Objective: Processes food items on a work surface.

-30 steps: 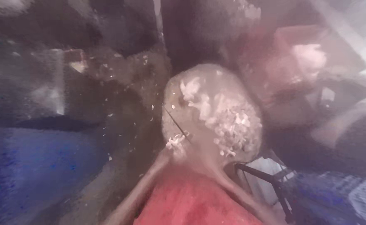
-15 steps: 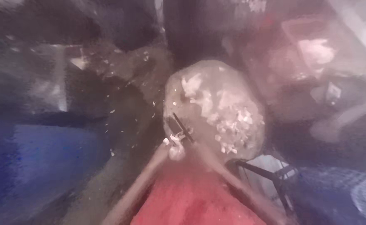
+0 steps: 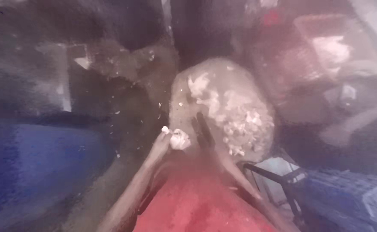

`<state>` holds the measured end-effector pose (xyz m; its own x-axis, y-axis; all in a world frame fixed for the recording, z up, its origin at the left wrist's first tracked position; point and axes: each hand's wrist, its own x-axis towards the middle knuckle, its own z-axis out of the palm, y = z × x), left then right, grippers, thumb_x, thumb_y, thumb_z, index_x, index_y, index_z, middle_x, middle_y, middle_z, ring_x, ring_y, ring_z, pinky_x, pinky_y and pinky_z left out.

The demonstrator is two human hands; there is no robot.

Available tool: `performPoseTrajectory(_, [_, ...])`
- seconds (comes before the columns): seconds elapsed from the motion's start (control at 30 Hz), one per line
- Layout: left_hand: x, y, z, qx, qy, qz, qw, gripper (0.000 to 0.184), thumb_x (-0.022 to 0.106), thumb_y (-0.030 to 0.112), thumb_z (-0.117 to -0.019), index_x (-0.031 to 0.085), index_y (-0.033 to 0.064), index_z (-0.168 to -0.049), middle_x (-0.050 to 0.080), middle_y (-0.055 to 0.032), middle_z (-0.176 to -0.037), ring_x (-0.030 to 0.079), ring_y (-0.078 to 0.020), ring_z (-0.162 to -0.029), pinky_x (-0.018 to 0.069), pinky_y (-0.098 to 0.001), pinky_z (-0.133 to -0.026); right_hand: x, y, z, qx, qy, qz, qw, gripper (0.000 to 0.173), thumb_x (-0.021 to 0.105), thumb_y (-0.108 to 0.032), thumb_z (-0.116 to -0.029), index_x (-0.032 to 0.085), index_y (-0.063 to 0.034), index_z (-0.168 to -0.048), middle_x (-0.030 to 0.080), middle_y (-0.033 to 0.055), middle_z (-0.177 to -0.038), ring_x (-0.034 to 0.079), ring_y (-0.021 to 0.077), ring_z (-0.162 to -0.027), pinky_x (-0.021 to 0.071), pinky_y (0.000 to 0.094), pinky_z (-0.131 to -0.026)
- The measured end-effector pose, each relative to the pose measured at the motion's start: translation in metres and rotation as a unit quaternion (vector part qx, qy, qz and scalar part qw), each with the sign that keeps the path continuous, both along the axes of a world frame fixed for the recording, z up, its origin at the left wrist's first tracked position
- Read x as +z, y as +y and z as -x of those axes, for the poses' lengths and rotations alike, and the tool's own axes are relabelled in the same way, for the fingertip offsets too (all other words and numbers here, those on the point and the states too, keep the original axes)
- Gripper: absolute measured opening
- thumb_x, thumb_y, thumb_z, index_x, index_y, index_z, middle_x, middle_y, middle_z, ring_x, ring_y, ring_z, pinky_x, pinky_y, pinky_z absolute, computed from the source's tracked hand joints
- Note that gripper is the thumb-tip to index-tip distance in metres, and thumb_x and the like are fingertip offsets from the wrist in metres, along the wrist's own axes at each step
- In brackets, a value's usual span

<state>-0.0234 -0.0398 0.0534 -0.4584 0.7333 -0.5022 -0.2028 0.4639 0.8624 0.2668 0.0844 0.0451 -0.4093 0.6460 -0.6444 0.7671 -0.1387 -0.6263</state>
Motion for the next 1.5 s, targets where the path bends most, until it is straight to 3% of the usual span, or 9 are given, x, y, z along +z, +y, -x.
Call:
performPoseTrajectory(0.03, [0.001,0.011,-0.003,-0.013,-0.009,-0.010,1.000,0.038,0.046,0.028,-0.1093,0.058,0.0004,-0.132,0.068,-0.0115,-0.117,0.067,-0.0147,-0.105,0.0564,-0.0368,-0.094,0.014,0.008,0.003,0.005,0.001,-0.027,1.000,0.052,0.032,-0.039,-0.1116,0.056,-0.0018,-0.140,0.068,0.0167,-0.112,0.068,0.0245,-0.099,0.0554,0.0458,-0.093])
performPoseTrajectory(0.13, [-0.027,0.044,-0.016,-0.087,0.019,0.028,0.996,0.042,0.048,0.034,-0.1090,0.055,0.0011,-0.135,0.067,-0.0142,-0.116,0.067,-0.0178,-0.101,0.0560,-0.0386,-0.091,0.065,0.021,0.026,-0.024,0.173,-0.117,0.978,0.057,0.028,-0.046,-0.1098,0.057,0.0001,-0.128,0.059,0.0048,-0.080,0.057,0.0140,-0.065,0.0543,0.0347,-0.062])
performPoseTrajectory(0.23, [-0.064,0.053,-0.026,-0.092,0.064,0.064,0.992,0.044,0.054,0.034,-0.1068,0.055,-0.0005,-0.133,0.068,-0.0149,-0.098,0.068,-0.0188,-0.075,0.0602,-0.0382,-0.071,0.118,0.009,0.049,-0.047,0.328,-0.138,0.933,0.089,0.035,-0.079,-0.0938,0.056,0.0018,-0.125,0.062,-0.0038,-0.088,0.059,0.0011,-0.074,0.0556,0.0234,-0.070])
performPoseTrajectory(0.37, [-0.071,0.045,-0.035,-0.060,0.066,0.066,0.994,0.039,0.055,0.030,-0.1059,0.059,-0.0020,-0.128,0.068,-0.0132,-0.096,0.067,-0.0173,-0.075,0.0591,-0.0373,-0.072,0.049,-0.020,0.027,0.085,0.157,-0.193,0.965,0.068,0.034,-0.055,-0.1036,0.061,-0.0022,-0.136,0.070,0.0142,-0.120,0.066,0.0193,-0.110,0.0523,0.0412,-0.101])
performPoseTrajectory(0.63, [0.012,0.023,-0.014,-0.004,0.085,-0.043,0.995,0.034,0.037,0.021,-0.1115,0.063,0.0002,-0.109,0.063,-0.0013,-0.072,0.057,-0.0106,-0.057,0.0524,-0.0276,-0.055,-0.016,-0.017,0.015,0.173,-0.020,0.013,0.985,0.059,0.033,-0.049,-0.1099,0.054,-0.0025,-0.141,0.066,0.0229,-0.125,0.065,0.0351,-0.117,0.0495,0.0545,-0.103])
performPoseTrajectory(0.87, [-0.059,0.025,-0.036,-0.280,0.392,0.047,0.875,0.046,0.066,0.032,-0.0945,0.064,0.0128,-0.136,0.047,-0.0159,-0.154,0.046,-0.0363,-0.140,0.0410,-0.0513,-0.114,-0.021,0.004,0.005,0.140,0.013,0.058,0.988,0.064,0.034,-0.059,-0.1066,0.057,-0.0069,-0.135,0.067,0.0192,-0.115,0.067,0.0317,-0.105,0.0530,0.0543,-0.094])
performPoseTrajectory(1.07, [-0.052,0.052,-0.040,-0.327,0.459,0.215,0.798,0.051,0.062,0.039,-0.0960,0.061,0.0111,-0.139,0.060,-0.0172,-0.140,0.057,-0.0376,-0.128,0.0479,-0.0582,-0.103,0.006,-0.004,-0.055,0.080,-0.003,0.000,0.997,0.056,0.052,-0.051,-0.1036,0.059,-0.0060,-0.136,0.069,0.0182,-0.116,0.068,0.0307,-0.107,0.0530,0.0537,-0.098])
performPoseTrajectory(1.3, [0.018,0.107,-0.011,-0.219,0.110,0.019,0.969,0.061,0.070,0.027,-0.0970,0.045,0.0095,-0.149,0.065,-0.0143,-0.126,0.069,-0.0184,-0.099,0.0598,-0.0374,-0.086,-0.013,-0.008,-0.135,0.107,-0.064,-0.002,0.992,0.061,0.045,-0.055,-0.1051,0.056,-0.0053,-0.139,0.066,0.0212,-0.124,0.065,0.0352,-0.117,0.0490,0.0566,-0.104])
performPoseTrajectory(1.5, [-0.042,0.141,-0.049,-0.331,0.313,0.195,0.868,0.059,0.062,0.050,-0.0981,0.062,0.0021,-0.132,0.069,-0.0204,-0.120,0.067,-0.0332,-0.112,0.0522,-0.0550,-0.100,-0.016,-0.001,-0.116,0.094,-0.095,0.019,0.991,0.063,0.051,-0.058,-0.1020,0.062,-0.0022,-0.130,0.069,0.0228,-0.116,0.066,0.0384,-0.111,0.0508,0.0592,-0.099])
